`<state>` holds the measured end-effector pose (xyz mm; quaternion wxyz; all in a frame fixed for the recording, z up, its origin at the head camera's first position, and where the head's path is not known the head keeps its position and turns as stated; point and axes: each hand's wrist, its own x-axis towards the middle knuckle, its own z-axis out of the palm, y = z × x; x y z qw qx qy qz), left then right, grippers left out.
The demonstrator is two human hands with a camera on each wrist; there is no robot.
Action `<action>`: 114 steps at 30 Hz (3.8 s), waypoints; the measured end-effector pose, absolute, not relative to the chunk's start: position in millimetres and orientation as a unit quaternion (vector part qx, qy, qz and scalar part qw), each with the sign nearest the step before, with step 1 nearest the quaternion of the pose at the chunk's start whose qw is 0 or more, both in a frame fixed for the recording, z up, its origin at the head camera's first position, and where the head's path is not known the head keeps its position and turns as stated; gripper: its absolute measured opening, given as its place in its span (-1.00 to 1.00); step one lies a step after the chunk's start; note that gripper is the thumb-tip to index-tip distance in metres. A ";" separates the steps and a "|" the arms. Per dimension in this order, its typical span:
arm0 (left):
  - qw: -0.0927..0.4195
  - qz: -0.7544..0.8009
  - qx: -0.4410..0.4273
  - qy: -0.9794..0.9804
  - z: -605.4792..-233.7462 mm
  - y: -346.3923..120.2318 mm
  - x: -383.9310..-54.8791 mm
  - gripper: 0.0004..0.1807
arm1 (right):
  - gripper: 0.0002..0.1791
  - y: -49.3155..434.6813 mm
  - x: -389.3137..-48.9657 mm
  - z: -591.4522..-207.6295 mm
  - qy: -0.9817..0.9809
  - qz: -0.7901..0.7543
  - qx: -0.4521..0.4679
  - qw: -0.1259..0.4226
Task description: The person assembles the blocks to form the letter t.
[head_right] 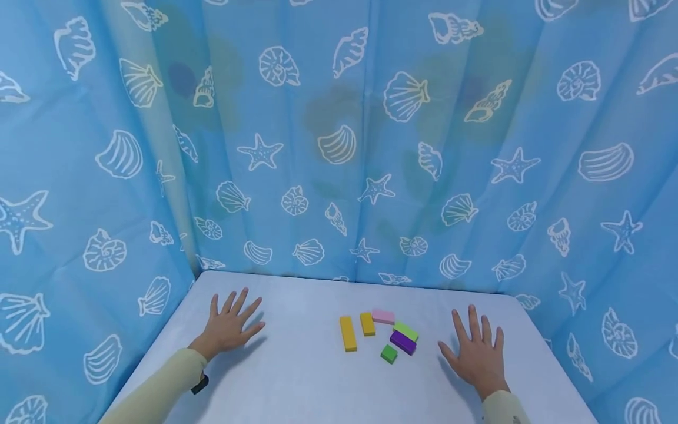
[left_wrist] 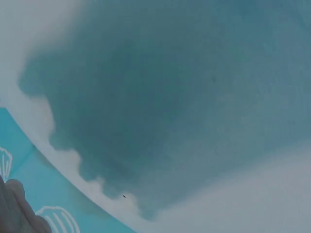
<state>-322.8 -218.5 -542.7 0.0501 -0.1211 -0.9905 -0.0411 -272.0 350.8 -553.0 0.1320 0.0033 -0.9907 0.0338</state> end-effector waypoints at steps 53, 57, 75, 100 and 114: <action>0.070 -0.095 -0.162 -0.980 -547.9 -107.5 -334.9 -0.20 | 0.01 346.7 -281.4 -555.5 -0.994 0.044 0.004 0.100; 0.060 -0.101 -0.158 -0.980 -545.7 -96.2 -334.8 -0.22 | -0.01 344.7 -283.4 -556.2 -0.994 0.044 0.008 0.105; 0.028 -0.089 -0.180 -0.979 -544.3 -48.4 -335.5 -0.30 | 0.02 339.1 -287.6 -563.1 -0.993 0.045 0.020 0.103; -0.029 -0.081 -0.229 -0.970 -560.8 0.8 -329.0 -0.38 | 0.00 338.1 -292.3 -565.4 -0.995 0.054 -0.003 0.082; -0.054 -0.036 -0.280 -0.958 -549.8 -30.1 -328.6 -0.41 | 0.00 340.5 -295.7 -562.2 -0.996 0.067 -0.008 0.065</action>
